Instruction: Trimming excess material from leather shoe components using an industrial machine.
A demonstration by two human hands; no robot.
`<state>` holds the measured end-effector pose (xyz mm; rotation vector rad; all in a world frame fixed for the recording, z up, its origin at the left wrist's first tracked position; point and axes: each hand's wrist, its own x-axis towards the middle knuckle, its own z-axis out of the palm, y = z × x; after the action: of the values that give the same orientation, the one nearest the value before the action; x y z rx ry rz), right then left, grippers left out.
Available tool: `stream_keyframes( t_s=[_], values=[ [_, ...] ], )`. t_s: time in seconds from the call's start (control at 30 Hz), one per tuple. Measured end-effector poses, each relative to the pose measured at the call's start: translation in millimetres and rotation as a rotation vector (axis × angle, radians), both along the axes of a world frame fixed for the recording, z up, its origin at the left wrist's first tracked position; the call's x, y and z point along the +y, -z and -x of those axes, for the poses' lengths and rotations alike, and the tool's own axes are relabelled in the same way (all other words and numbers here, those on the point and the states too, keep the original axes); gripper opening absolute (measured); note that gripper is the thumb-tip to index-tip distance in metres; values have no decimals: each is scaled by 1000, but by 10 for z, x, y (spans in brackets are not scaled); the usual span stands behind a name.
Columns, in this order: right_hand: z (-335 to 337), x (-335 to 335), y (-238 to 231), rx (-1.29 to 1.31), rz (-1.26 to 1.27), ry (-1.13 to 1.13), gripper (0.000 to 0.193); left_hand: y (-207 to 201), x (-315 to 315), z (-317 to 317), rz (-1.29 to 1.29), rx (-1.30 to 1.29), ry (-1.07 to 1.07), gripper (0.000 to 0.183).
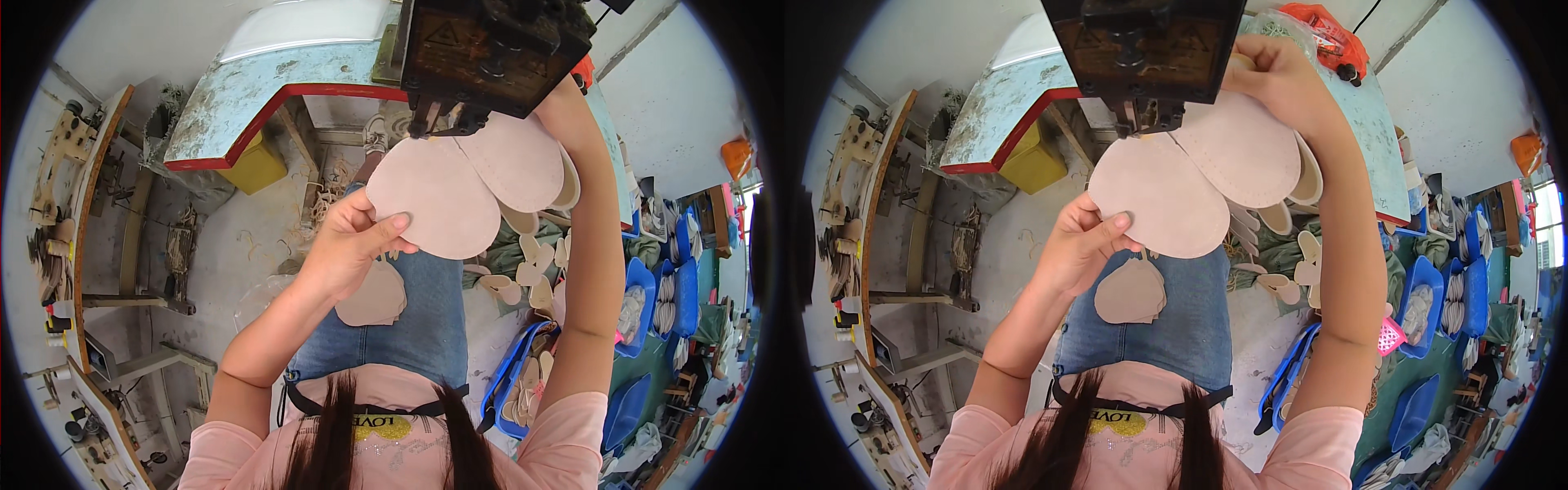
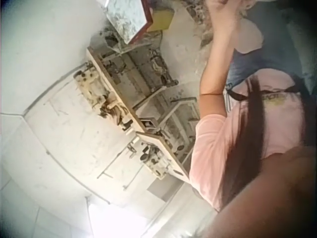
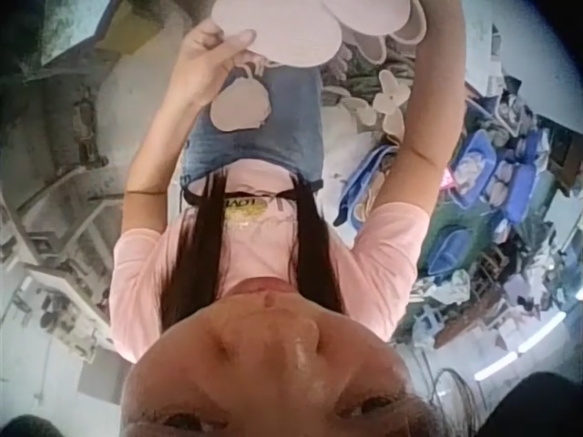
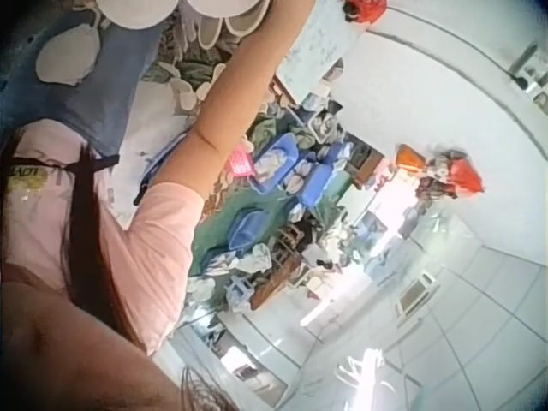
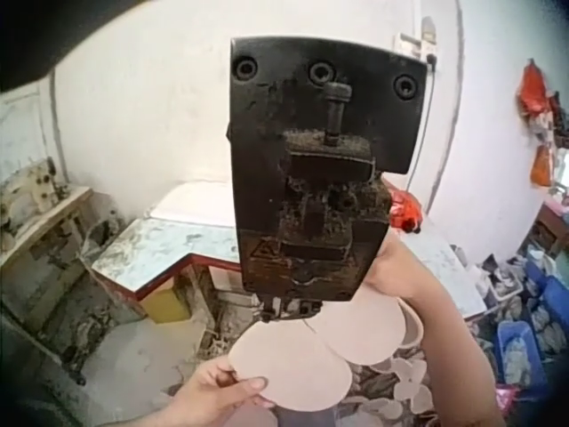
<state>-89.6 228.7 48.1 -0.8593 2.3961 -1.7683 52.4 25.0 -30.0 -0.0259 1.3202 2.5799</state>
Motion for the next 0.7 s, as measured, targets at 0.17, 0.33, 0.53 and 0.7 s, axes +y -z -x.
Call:
stream_keyframes(
  t_s=[0.17,0.33,0.53,0.7],
  values=[
    [86,-82,139,175,62,-19,13,135,-323,110,147,98,-74,19],
    [-241,-101,170,4,-154,125,12,-17,-469,413,329,268,-330,17],
    [-511,-122,158,-211,102,141,12,572,-442,278,416,36,-76,21],
    [-653,-171,360,-83,73,215,14,1546,-308,-269,1310,624,19,27]
  ],
)
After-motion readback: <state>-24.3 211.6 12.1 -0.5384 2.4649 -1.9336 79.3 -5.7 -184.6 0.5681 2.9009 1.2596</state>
